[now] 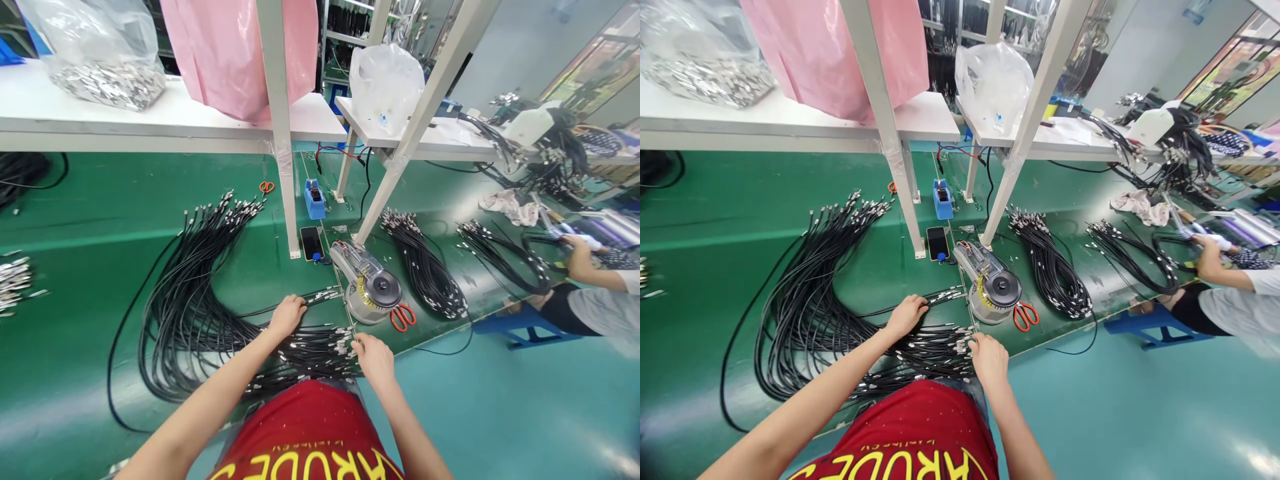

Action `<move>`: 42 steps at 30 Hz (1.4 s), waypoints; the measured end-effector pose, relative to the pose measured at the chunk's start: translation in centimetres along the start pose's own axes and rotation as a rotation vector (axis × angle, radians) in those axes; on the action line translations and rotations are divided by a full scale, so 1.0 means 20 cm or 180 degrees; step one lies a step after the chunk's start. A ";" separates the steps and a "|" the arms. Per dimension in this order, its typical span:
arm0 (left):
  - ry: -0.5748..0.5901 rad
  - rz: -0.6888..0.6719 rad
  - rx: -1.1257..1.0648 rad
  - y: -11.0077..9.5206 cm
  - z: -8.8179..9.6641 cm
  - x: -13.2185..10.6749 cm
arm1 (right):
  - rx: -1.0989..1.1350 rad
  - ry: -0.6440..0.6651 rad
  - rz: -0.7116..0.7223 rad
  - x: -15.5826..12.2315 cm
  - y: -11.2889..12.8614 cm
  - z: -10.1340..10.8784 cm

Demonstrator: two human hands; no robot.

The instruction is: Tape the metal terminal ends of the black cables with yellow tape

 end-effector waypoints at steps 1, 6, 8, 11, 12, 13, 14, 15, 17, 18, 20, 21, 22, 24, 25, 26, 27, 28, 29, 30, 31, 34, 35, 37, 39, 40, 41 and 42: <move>-0.0025 0.0024 0.0044 0.01 -0.02 0.02 | 0.0081 -0.0019 0.0035 0.00 0.01 0.01; -0.0085 0.0120 0.0018 0.03 -0.07 0.05 | 0.0625 -0.0087 0.0082 0.00 0.02 0.02; -0.0091 0.0131 -0.0128 0.04 -0.05 0.04 | 0.0955 -0.0096 0.0110 0.00 0.01 0.02; -0.0054 0.0055 -0.0436 0.04 0.02 0.01 | 0.1708 -0.0260 0.0178 0.04 0.00 0.04; -0.0017 -0.0022 -0.0613 0.03 0.05 -0.01 | 0.2091 -0.0375 0.0108 0.06 0.00 0.05; 0.0017 -0.0107 -0.0829 0.02 0.08 -0.03 | 0.2518 -0.0526 -0.0034 0.08 -0.01 0.05; 0.0035 -0.0180 -0.1068 0.01 0.10 -0.05 | 0.2931 -0.0701 -0.0228 0.11 -0.02 0.06; 0.0042 -0.0231 -0.1312 0.00 0.12 -0.07 | 0.3291 -0.0892 -0.0451 0.12 -0.03 0.05; 0.0053 -0.0239 -0.1743 0.00 0.14 -0.10 | 0.3734 -0.1248 -0.0868 0.16 -0.06 0.04; 0.0072 -0.0193 -0.1897 0.00 0.14 -0.11 | 0.3815 -0.1374 -0.1018 0.17 -0.06 0.03; 0.0223 -0.0080 -0.2202 0.00 0.12 -0.13 | 0.3904 -0.1499 -0.1200 0.19 -0.07 0.03; 0.0315 -0.0022 -0.2337 0.01 0.11 -0.14 | 0.3999 -0.1480 -0.1256 0.20 -0.07 0.03; 0.0391 0.0023 -0.2449 0.00 0.10 -0.15 | 0.4123 -0.1403 -0.1283 0.21 -0.07 0.03; 0.0472 0.0047 -0.2573 -0.01 0.10 -0.17 | 0.4393 -0.1183 -0.1270 0.23 -0.06 0.05; 0.0480 0.0046 -0.2600 -0.02 0.10 -0.17 | 0.4501 -0.1090 -0.1238 0.23 -0.06 0.07; 0.0474 0.0051 -0.2622 -0.03 0.11 -0.18 | 0.4574 -0.1024 -0.1187 0.23 -0.05 0.08; 0.0471 0.0071 -0.2645 -0.04 0.12 -0.19 | 0.4603 -0.0988 -0.1121 0.22 -0.04 0.10; 0.0455 0.0109 -0.2663 -0.06 0.14 -0.21 | 0.4600 -0.0960 -0.1047 0.21 -0.02 0.11; 0.0408 0.0164 -0.2671 -0.07 0.15 -0.22 | 0.4589 -0.0871 -0.0921 0.18 0.00 0.12; 0.0340 0.0222 -0.2663 -0.08 0.16 -0.23 | 0.4542 -0.0734 -0.0720 0.16 0.03 0.13; 0.0258 0.0276 -0.2636 -0.09 0.17 -0.25 | 0.4449 -0.0574 -0.0449 0.13 0.08 0.14; 0.0205 0.0289 -0.2523 -0.14 0.20 -0.30 | 0.3877 -0.0247 0.0488 0.07 0.26 0.16; 0.0310 0.0238 -0.2505 -0.16 0.21 -0.32 | 0.3647 -0.0227 0.0720 0.06 0.32 0.17; 0.0589 0.0100 -0.2456 -0.20 0.22 -0.35 | 0.3279 -0.0190 0.1005 0.07 0.44 0.18; 0.0826 0.0000 -0.2383 -0.20 0.22 -0.38 | 0.3031 -0.0151 0.1137 0.09 0.53 0.18; 0.0850 -0.0039 -0.2325 -0.18 0.23 -0.39 | 0.2969 -0.0183 0.1134 0.11 0.55 0.18; 0.0812 -0.0090 -0.2209 -0.14 0.24 -0.40 | 0.2947 -0.0255 0.1084 0.13 0.55 0.18; 0.0730 -0.0147 -0.2009 -0.10 0.25 -0.41 | 0.2962 -0.0346 0.0996 0.14 0.54 0.18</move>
Point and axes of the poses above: each hand's wrist, its own x-axis towards the middle knuckle, its own z-axis out of the back of the hand, y = z × x, the point moved 3 cm from there along x, towards the middle knuckle
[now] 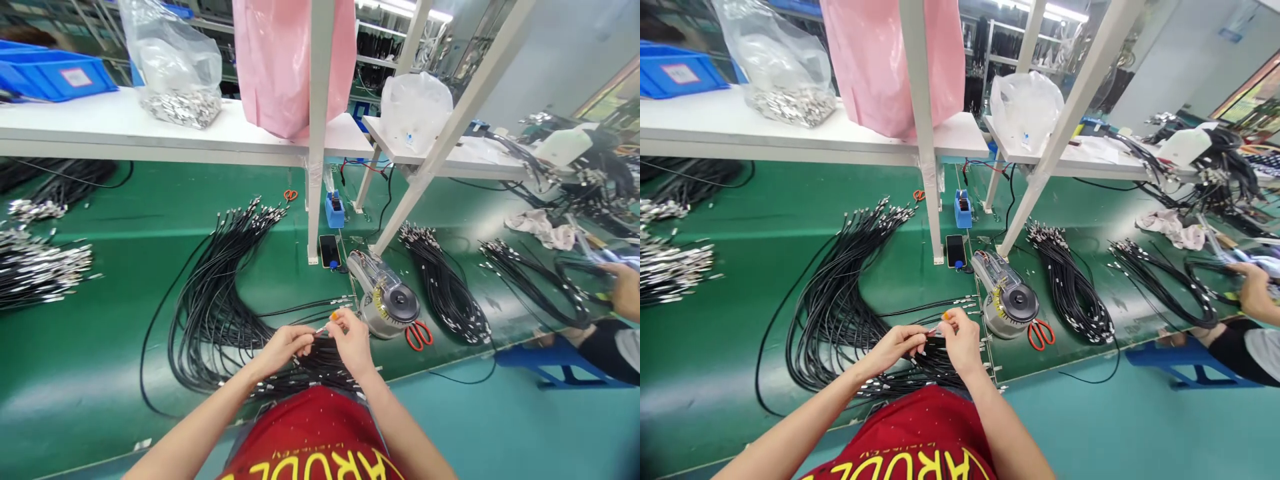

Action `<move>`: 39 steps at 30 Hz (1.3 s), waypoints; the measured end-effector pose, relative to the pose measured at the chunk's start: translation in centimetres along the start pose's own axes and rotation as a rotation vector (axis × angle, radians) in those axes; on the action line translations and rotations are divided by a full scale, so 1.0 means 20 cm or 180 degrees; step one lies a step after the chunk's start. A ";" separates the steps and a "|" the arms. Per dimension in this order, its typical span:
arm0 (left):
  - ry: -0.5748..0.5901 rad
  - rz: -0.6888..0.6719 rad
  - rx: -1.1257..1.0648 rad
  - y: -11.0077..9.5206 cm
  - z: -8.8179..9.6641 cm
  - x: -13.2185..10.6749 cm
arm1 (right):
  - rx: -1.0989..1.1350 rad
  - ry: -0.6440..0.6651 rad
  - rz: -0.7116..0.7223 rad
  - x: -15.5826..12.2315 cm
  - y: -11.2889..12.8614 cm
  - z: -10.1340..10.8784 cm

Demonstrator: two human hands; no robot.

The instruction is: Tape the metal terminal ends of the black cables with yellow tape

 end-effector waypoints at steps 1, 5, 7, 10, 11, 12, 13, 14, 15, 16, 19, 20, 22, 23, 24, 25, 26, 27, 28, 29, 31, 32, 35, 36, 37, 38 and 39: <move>-0.0094 -0.0054 0.0284 0.03 0.04 -0.01 | 0.0037 -0.0116 -0.0058 0.01 -0.02 0.01; -0.0382 -0.0219 0.1322 0.05 0.10 -0.02 | 0.0408 -0.0136 -0.0287 -0.01 -0.08 0.05; -0.0419 -0.0340 0.1150 -0.01 0.05 0.00 | 0.0527 -0.0039 -0.0307 -0.03 -0.09 0.05; -0.0389 -0.0407 0.0513 -0.12 -0.08 0.04 | 0.0541 -0.0021 -0.0287 -0.06 -0.09 0.04; -0.0369 -0.0379 0.0411 -0.14 -0.11 0.06 | 0.0538 -0.0054 -0.0293 -0.07 -0.09 0.04; -0.0357 -0.0342 0.0347 -0.15 -0.13 0.07 | 0.0548 -0.0091 -0.0309 -0.08 -0.10 0.04; -0.0340 -0.0299 0.0311 -0.15 -0.15 0.07 | 0.0571 -0.0113 -0.0331 -0.08 -0.11 0.04; -0.0325 -0.0259 0.0266 -0.14 -0.15 0.08 | 0.0595 -0.0103 -0.0346 -0.09 -0.12 0.04; -0.0328 -0.0220 0.0190 -0.13 -0.15 0.08 | 0.0600 -0.0081 -0.0341 -0.10 -0.13 0.04; -0.0345 -0.0181 0.0073 -0.11 -0.14 0.07 | 0.0565 -0.0062 -0.0314 -0.11 -0.13 0.04; -0.0451 -0.0090 -0.0437 -0.07 -0.11 0.07 | 0.0232 -0.0103 -0.0118 -0.13 -0.11 0.05; -0.0472 -0.0076 -0.0599 -0.06 -0.10 0.07 | 0.0109 -0.0103 -0.0021 -0.14 -0.10 0.05; -0.0444 -0.0065 -0.0824 -0.05 -0.10 0.08 | -0.0029 0.0014 0.0178 -0.15 -0.07 0.03; -0.0436 -0.0061 -0.0880 -0.06 -0.10 0.08 | -0.0038 0.0093 0.0258 -0.15 -0.06 0.02; -0.0441 -0.0053 -0.0909 -0.06 -0.11 0.08 | -0.0018 0.0157 0.0309 -0.14 -0.05 0.00; -0.0466 -0.0044 -0.0923 -0.06 -0.11 0.08 | 0.0017 0.0195 0.0326 -0.14 -0.05 -0.01; -0.0499 -0.0036 -0.0936 -0.06 -0.10 0.08 | 0.0056 0.0205 0.0313 -0.13 -0.06 -0.02; -0.0519 -0.0028 -0.0957 -0.06 -0.10 0.07 | 0.0089 0.0205 0.0285 -0.12 -0.07 -0.03; -0.0521 -0.0023 -0.1006 -0.06 -0.10 0.07 | 0.0118 0.0203 0.0252 -0.11 -0.07 -0.04; -0.0505 -0.0021 -0.1088 -0.06 -0.10 0.07 | 0.0143 0.0208 0.0215 -0.11 -0.08 -0.04; -0.0472 -0.0013 -0.1285 -0.04 -0.11 0.07 | 0.0189 0.0238 0.0144 -0.10 -0.10 -0.05; -0.0471 -0.0006 -0.1363 -0.04 -0.11 0.07 | 0.0212 0.0254 0.0119 -0.10 -0.10 -0.05; -0.0472 0.0031 -0.1427 -0.03 -0.11 0.08 | 0.0239 0.0296 0.0078 -0.09 -0.11 -0.06; -0.0455 0.0045 -0.1422 -0.04 -0.11 0.08 | 0.0241 0.0303 0.0071 -0.09 -0.11 -0.06; -0.0439 0.0057 -0.1423 -0.04 -0.10 0.08 | 0.0240 0.0301 0.0063 -0.09 -0.12 -0.06; -0.0427 0.0065 -0.1428 -0.04 -0.10 0.08 | 0.0239 0.0297 0.0057 -0.08 -0.12 -0.06; -0.0419 0.0070 -0.1439 -0.05 -0.10 0.08 | 0.0240 0.0292 0.0050 -0.08 -0.12 -0.07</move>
Point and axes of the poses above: each hand's wrist, its own x-axis towards the middle knuckle, its own z-axis out of the back of the hand, y = z × x, the point moved 3 cm from there along x, towards the middle knuckle
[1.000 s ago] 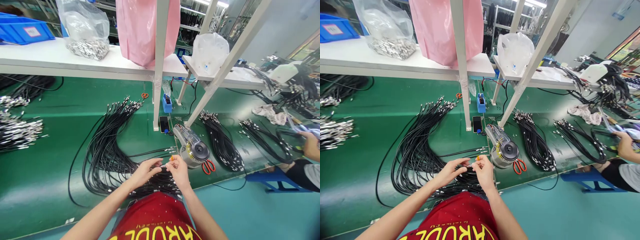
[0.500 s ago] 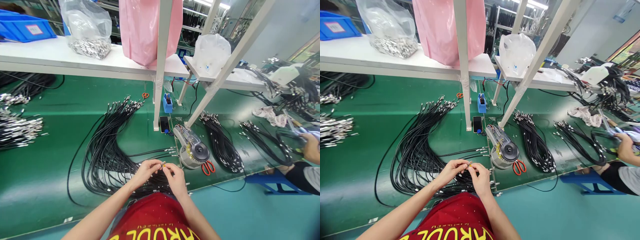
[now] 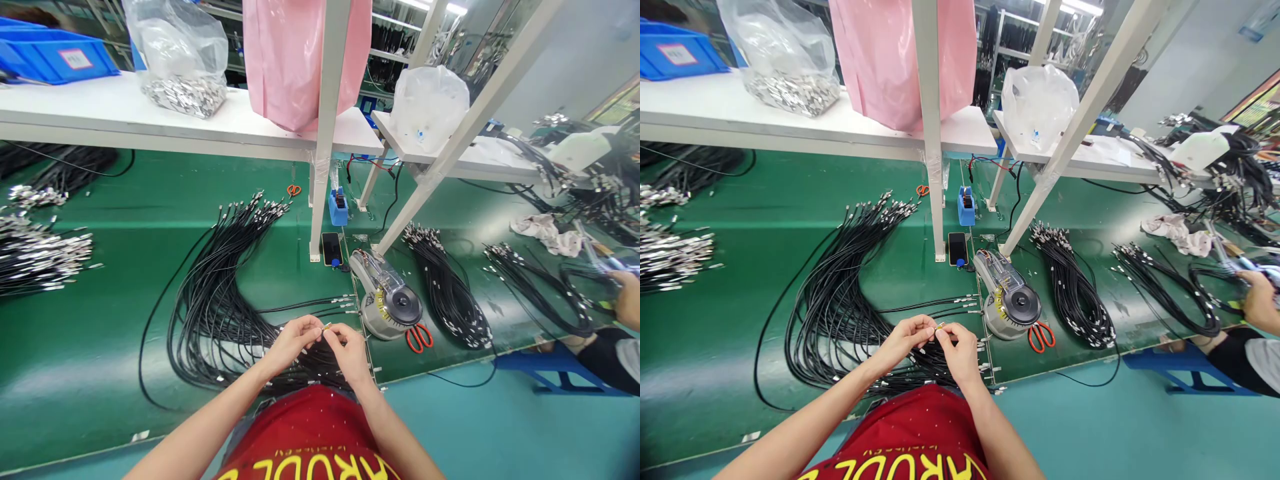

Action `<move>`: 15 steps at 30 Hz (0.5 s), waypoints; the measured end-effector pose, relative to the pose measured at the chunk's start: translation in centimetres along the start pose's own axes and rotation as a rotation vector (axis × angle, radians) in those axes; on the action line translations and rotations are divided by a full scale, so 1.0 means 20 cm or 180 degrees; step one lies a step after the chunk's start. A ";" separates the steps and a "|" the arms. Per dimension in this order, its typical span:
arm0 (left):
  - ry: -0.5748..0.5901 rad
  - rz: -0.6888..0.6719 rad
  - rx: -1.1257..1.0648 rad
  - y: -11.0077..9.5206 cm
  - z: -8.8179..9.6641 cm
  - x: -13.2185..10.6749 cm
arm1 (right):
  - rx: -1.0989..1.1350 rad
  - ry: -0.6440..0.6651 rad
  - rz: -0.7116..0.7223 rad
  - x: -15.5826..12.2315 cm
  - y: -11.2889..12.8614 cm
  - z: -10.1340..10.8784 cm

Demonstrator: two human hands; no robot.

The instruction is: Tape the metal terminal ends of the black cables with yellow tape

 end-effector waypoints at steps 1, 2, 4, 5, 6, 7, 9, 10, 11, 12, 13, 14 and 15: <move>-0.0001 0.0002 -0.0011 0.00 0.00 0.00 | 0.0004 -0.0006 -0.0005 0.00 0.00 0.00; -0.0007 0.0000 -0.0018 -0.01 0.00 0.00 | 0.0008 -0.0010 -0.0011 0.01 0.00 0.00; -0.0015 -0.0005 -0.0015 -0.01 0.00 0.00 | 0.0016 0.0003 -0.0026 0.01 0.01 0.00; -0.0013 -0.0004 -0.0008 -0.02 0.00 0.00 | 0.0025 0.0019 -0.0038 0.02 0.01 0.00; -0.0007 -0.0001 -0.0001 -0.02 0.00 0.00 | 0.0042 0.0033 -0.0057 0.02 0.01 -0.01; 0.0001 0.0001 0.0008 -0.02 0.00 0.00 | 0.0067 0.0044 -0.0085 0.02 0.01 -0.01; 0.0015 -0.0002 0.0050 -0.02 0.00 -0.01 | 0.0135 0.0051 -0.0153 0.02 0.01 -0.01; 0.0017 -0.0008 0.0078 -0.02 0.00 -0.01 | 0.0167 0.0048 -0.0186 0.02 0.00 -0.02; 0.0014 -0.0016 0.0094 -0.02 0.00 -0.01 | 0.0189 0.0050 -0.0212 0.01 0.00 -0.02; 0.0003 -0.0028 0.0086 -0.02 0.01 -0.01 | 0.0197 0.0063 -0.0222 0.01 0.00 -0.02; -0.0015 -0.0040 0.0055 -0.02 0.01 -0.01 | 0.0190 0.0082 -0.0215 0.01 -0.01 -0.02; -0.0036 -0.0048 0.0008 -0.03 0.01 -0.02 | 0.0175 0.0107 -0.0193 0.01 -0.01 -0.03; -0.0055 -0.0049 -0.0044 -0.03 0.01 -0.02 | 0.0149 0.0131 -0.0159 0.01 0.00 -0.03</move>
Point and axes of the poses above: each hand's wrist, its own x-axis towards the middle knuckle, its own z-axis out of the back of the hand, y = z × x, the point moved 3 cm from there along x, towards the middle knuckle
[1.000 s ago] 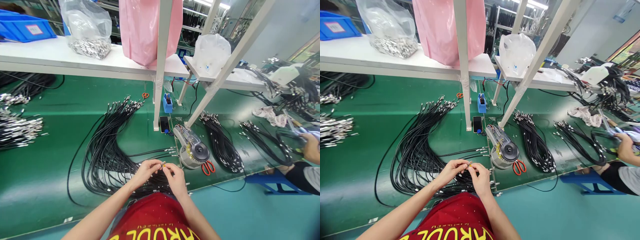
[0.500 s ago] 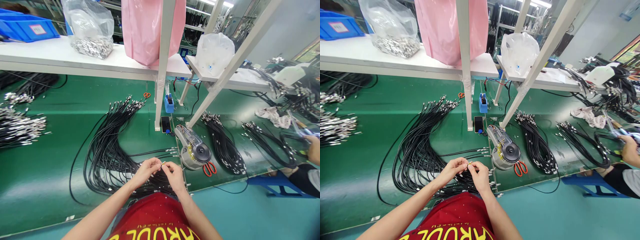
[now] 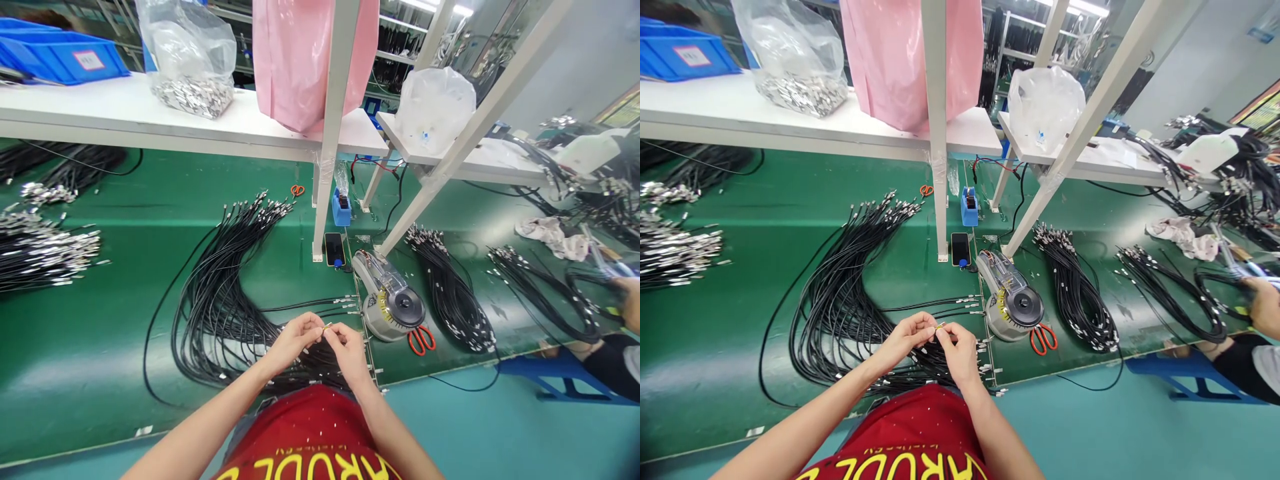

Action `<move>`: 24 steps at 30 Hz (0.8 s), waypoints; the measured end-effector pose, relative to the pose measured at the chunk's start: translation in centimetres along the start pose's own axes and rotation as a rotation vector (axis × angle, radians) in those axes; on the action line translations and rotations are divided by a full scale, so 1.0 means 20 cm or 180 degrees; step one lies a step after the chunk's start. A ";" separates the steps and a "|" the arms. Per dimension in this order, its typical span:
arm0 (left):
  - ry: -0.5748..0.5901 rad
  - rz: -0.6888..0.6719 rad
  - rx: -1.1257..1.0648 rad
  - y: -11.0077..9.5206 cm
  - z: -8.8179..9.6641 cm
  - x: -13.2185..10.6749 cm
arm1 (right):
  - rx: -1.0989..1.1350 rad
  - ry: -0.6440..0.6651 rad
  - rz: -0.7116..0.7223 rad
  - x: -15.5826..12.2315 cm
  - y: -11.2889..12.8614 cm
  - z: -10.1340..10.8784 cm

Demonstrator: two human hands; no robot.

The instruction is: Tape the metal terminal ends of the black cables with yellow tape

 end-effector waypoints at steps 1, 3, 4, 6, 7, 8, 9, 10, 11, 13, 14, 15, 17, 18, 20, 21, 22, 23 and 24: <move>-0.0016 0.0010 -0.0047 0.00 0.00 0.00 | -0.0034 0.0020 0.0042 0.00 0.00 0.00; -0.0022 0.0063 -0.0116 -0.01 0.00 0.00 | -0.0131 0.0030 0.0112 -0.01 0.01 0.00; -0.0004 0.0105 -0.0148 -0.01 0.00 0.00 | -0.0210 0.0010 0.0133 -0.01 0.01 0.00; 0.0061 0.0203 -0.0224 -0.01 0.00 0.00 | -0.0421 -0.0089 0.0168 0.00 0.00 -0.01; 0.0098 0.0254 -0.0262 -0.01 0.00 0.00 | -0.0531 -0.0158 0.0187 0.00 0.00 -0.01; 0.0135 0.0299 -0.0290 -0.01 0.00 -0.01 | -0.0618 -0.0225 0.0202 0.00 -0.01 -0.01; 0.0161 0.0334 -0.0298 -0.01 0.00 -0.01 | -0.0664 -0.0277 0.0209 0.00 -0.02 -0.02; 0.0166 0.0350 -0.0285 -0.01 0.01 -0.01 | -0.0661 -0.0317 0.0194 0.01 -0.03 -0.02; 0.0148 0.0342 -0.0247 -0.01 0.01 -0.01 | -0.0611 -0.0356 0.0155 0.01 -0.03 -0.02; 0.0059 0.0269 -0.0101 -0.01 0.01 -0.01 | -0.0422 -0.0458 0.0019 0.01 -0.05 -0.02; 0.0012 0.0230 -0.0010 -0.01 0.01 -0.02 | -0.0318 -0.0501 -0.0057 0.01 -0.06 -0.01; -0.0027 0.0197 0.0082 -0.02 0.01 -0.02 | -0.0232 -0.0512 -0.0117 0.00 -0.06 -0.01; -0.0047 0.0146 0.0248 -0.02 0.01 -0.02 | -0.0117 -0.0442 -0.0165 -0.01 -0.05 0.01; -0.0030 0.0124 0.0311 -0.03 0.00 -0.02 | -0.0080 -0.0394 -0.0160 -0.02 -0.05 0.02; 0.0017 0.0061 0.0413 -0.03 -0.01 -0.02 | -0.0011 -0.0323 -0.0130 -0.03 -0.02 0.04; 0.0046 0.0027 0.0454 -0.03 -0.01 -0.03 | 0.0001 -0.0318 -0.0116 -0.03 -0.01 0.05; 0.0076 0.0004 0.0478 -0.02 -0.02 -0.03 | -0.0020 -0.0316 -0.0104 -0.03 0.01 0.05; 0.0095 -0.0012 0.0472 -0.02 -0.02 -0.03 | -0.0067 -0.0320 -0.0094 -0.03 0.02 0.06; 0.0101 -0.0021 0.0435 -0.01 -0.02 -0.03 | -0.0120 -0.0332 -0.0088 -0.03 0.03 0.06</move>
Point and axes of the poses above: each hand's wrist, its own x-axis towards the middle knuckle, its own z-axis out of the back of the hand, y = z × x, the point moved 3 cm from there along x, towards the middle knuckle
